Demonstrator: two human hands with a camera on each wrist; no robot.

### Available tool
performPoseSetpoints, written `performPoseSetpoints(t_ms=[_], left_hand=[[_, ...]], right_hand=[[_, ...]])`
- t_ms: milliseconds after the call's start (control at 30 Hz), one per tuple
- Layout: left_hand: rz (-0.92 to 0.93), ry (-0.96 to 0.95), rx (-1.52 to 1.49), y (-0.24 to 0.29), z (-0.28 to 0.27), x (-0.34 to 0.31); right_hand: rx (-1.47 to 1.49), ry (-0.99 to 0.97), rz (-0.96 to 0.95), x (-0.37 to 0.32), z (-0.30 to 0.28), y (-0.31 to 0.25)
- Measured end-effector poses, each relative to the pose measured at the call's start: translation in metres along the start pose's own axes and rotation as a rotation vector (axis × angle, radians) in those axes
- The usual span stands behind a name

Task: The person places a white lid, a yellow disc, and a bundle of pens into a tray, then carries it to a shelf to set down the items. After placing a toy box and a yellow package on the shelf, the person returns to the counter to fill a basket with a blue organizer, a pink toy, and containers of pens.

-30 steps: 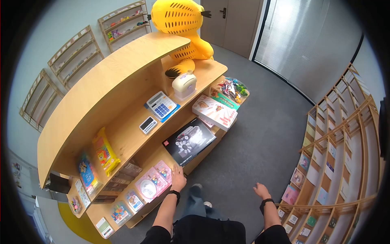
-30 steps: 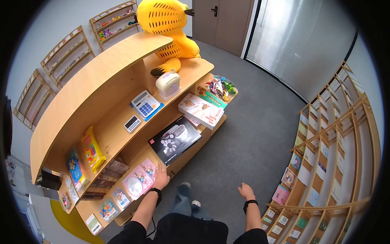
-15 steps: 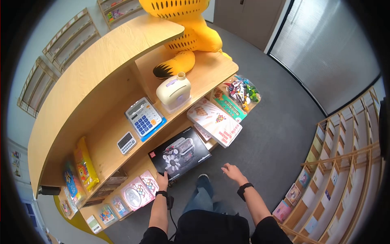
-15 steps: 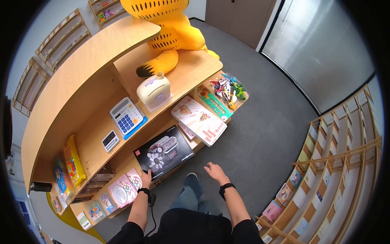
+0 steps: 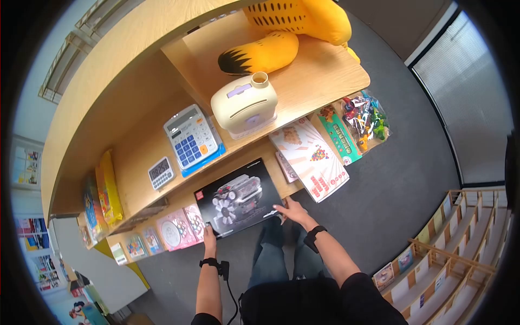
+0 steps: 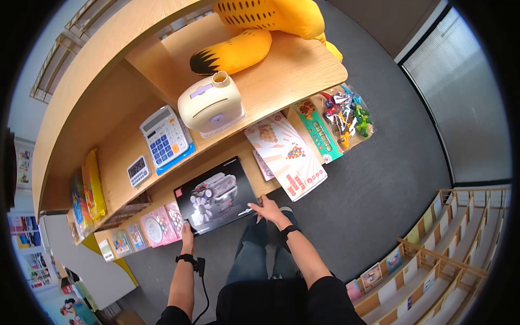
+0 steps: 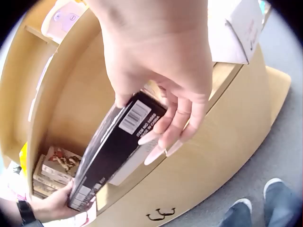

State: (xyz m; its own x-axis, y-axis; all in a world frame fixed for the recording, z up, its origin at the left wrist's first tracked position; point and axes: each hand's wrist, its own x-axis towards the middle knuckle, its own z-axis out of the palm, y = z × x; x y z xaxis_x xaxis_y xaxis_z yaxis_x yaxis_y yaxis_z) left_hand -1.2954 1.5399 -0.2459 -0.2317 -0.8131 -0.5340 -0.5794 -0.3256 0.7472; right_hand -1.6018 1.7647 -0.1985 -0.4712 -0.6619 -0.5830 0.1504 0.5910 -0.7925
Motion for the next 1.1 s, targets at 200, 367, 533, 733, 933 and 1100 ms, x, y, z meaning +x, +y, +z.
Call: performPoseSetpoints(t_ms=[200, 367, 533, 733, 933, 1100], left_hand=[[0.054, 0.334, -0.197, -0.031, -0.029, -0.100], [-0.049, 0.466, -0.196, -0.061, -0.045, -0.162], [-0.149, 0.489, -0.255, -0.064, -0.035, -0.200], [-0.005, 0.525, -0.242, -0.032, -0.032, -0.202], [0.139, 0.351, -0.376, -0.012, -0.069, -0.185], [0.084, 0.025, -0.565, 0.011, -0.132, -0.179]], right_hand=[[-0.019, -0.419, -0.046, -0.014, 0.007, -0.006], [0.041, -0.755, 0.003, -0.017, 0.026, -0.001], [-0.250, -0.733, -0.073, -0.016, 0.022, -0.014], [-0.291, -0.662, -0.164, -0.014, 0.016, -0.051], [-0.111, -0.594, -0.233, -0.005, 0.019, -0.078], [-0.133, -0.633, -0.180, -0.026, 0.035, -0.138]])
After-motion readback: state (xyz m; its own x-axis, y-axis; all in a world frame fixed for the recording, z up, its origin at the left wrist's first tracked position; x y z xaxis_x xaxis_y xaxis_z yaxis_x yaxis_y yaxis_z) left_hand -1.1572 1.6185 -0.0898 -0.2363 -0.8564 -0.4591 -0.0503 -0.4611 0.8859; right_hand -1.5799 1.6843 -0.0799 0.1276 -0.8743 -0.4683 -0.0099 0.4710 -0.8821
